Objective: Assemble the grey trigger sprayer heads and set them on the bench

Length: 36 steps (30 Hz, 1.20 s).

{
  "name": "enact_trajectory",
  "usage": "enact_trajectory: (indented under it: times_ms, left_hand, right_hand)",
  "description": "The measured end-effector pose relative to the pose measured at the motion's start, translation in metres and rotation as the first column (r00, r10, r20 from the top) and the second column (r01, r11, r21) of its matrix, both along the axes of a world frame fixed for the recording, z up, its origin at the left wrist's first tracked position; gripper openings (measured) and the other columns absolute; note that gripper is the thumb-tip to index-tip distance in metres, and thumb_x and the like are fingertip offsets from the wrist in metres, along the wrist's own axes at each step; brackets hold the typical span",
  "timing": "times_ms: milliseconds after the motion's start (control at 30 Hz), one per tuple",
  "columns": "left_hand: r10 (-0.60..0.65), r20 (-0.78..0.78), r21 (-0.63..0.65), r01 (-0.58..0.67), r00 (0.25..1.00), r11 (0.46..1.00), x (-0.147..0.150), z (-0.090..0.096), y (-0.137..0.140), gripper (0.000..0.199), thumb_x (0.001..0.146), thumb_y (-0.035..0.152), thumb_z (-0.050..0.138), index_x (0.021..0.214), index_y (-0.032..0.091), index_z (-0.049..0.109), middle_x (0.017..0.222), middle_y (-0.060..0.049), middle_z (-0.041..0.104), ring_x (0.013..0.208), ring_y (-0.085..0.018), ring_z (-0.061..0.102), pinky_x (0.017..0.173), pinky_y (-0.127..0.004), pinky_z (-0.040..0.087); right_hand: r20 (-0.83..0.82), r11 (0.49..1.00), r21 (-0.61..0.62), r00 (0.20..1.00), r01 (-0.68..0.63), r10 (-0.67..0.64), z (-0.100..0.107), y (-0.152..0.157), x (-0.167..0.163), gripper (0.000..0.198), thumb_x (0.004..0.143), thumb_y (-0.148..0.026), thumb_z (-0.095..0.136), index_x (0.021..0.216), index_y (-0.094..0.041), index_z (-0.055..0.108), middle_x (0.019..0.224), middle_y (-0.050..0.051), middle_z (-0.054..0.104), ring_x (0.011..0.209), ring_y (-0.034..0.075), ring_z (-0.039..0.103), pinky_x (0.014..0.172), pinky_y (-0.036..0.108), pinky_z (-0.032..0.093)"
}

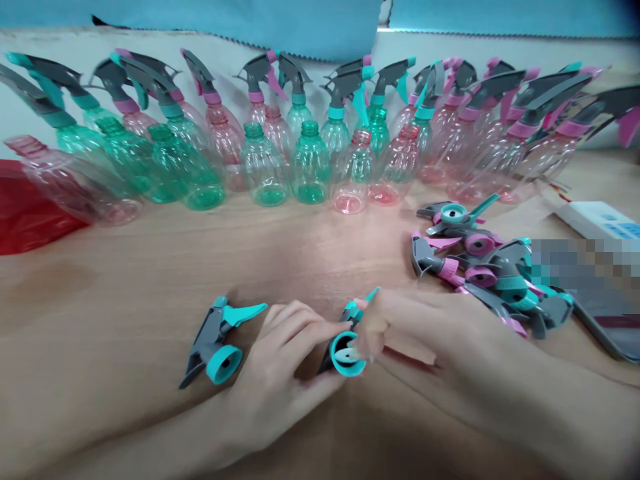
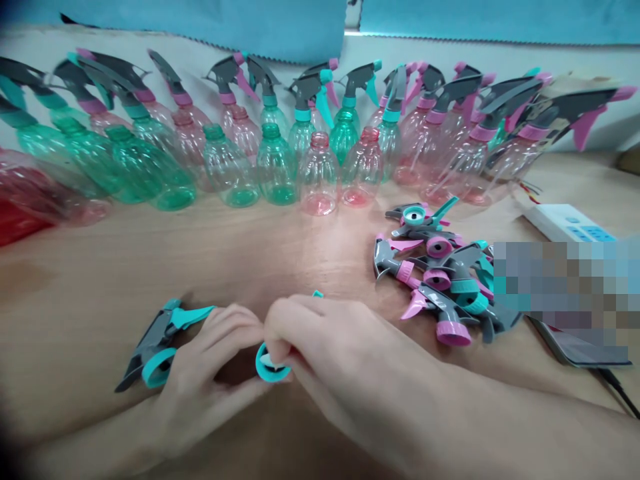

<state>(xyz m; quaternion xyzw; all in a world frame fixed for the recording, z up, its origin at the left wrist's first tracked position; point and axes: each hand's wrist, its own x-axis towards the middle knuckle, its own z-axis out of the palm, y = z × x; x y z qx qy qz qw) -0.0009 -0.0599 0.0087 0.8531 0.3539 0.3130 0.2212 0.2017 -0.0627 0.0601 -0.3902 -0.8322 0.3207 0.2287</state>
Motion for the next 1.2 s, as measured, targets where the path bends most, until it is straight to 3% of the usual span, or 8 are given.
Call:
enact_trajectory:
  times_ms: [133,300,467,733,900,1067,1200]
  left_hand:
    - [0.008,-0.011,0.004,-0.008,1.0,1.0,-0.001,-0.002,0.0,0.022,0.08,0.018,0.064,0.101,0.021,0.058,0.086,0.0,0.061,0.078,-0.016,0.052,0.07,-0.031,0.036]
    - [0.01,-0.014,0.0,-0.01,1.0,1.0,-0.001,-0.002,0.0,0.025,0.078,0.021,0.069,0.101,0.021,0.059,0.084,0.001,0.06,0.078,-0.016,0.052,0.07,-0.031,0.036]
    - [0.003,-0.005,0.021,-0.003,1.0,1.0,0.0,-0.002,0.001,0.021,0.079,0.02,0.067,0.098,0.02,0.06,0.082,0.001,0.06,0.076,-0.015,0.053,0.069,-0.031,0.036]
    - [0.009,0.0,0.059,-0.009,1.0,0.998,0.0,-0.002,0.0,0.013,0.079,0.021,0.066,0.091,0.021,0.061,0.08,0.001,0.06,0.074,-0.016,0.054,0.067,-0.03,0.038]
    - [-0.015,0.01,0.067,0.015,1.0,0.998,-0.001,-0.002,0.0,0.02,0.079,0.022,0.066,0.098,0.022,0.059,0.083,0.0,0.062,0.077,-0.017,0.055,0.069,-0.032,0.039]
    - [-0.055,0.019,0.112,0.053,0.998,0.992,-0.004,-0.005,-0.001,0.026,0.079,0.022,0.067,0.102,0.021,0.056,0.084,0.0,0.059,0.077,-0.017,0.051,0.07,-0.033,0.038]
    - [-0.05,0.008,0.118,0.049,0.999,0.992,-0.006,-0.007,0.0,0.02,0.081,0.022,0.063,0.098,0.018,0.054,0.079,-0.001,0.053,0.073,-0.017,0.048,0.066,-0.033,0.036]
  right_hand:
    - [0.015,0.984,0.07,0.986,-0.166,0.165,0.0,0.0,-0.001,0.021,0.086,-0.007,0.043,0.078,-0.019,0.057,0.081,-0.002,0.063,0.079,0.012,0.055,0.073,0.026,0.04]
    - [0.059,0.962,0.233,0.989,-0.144,0.134,0.002,0.004,-0.003,0.026,0.086,-0.004,0.04,0.071,-0.018,0.056,0.069,-0.002,0.061,0.077,0.014,0.056,0.079,0.03,0.039]
    - [0.078,0.97,0.18,0.985,-0.165,0.153,0.003,0.002,0.0,0.028,0.083,0.001,0.038,0.078,-0.02,0.057,0.088,0.001,0.064,0.085,0.013,0.056,0.087,0.03,0.038]
    - [0.264,0.977,0.183,0.963,-0.106,0.055,-0.002,-0.006,0.005,0.02,0.082,-0.007,0.047,0.093,-0.021,0.057,0.088,0.003,0.063,0.086,0.019,0.057,0.073,0.032,0.045]
    - [0.239,0.957,0.276,0.971,-0.089,0.022,0.003,-0.008,0.002,0.022,0.082,-0.009,0.047,0.099,-0.021,0.054,0.094,0.003,0.063,0.083,0.017,0.058,0.067,0.028,0.046]
    - [0.172,0.95,0.298,0.984,-0.096,0.046,0.002,-0.007,-0.006,0.022,0.087,-0.009,0.045,0.107,-0.017,0.05,0.087,0.001,0.063,0.077,0.014,0.057,0.07,0.026,0.044]
    - [0.143,0.924,0.356,0.986,-0.137,0.091,-0.006,-0.006,-0.011,0.023,0.09,-0.008,0.042,0.112,-0.013,0.047,0.086,0.003,0.063,0.078,0.015,0.055,0.075,0.029,0.041]
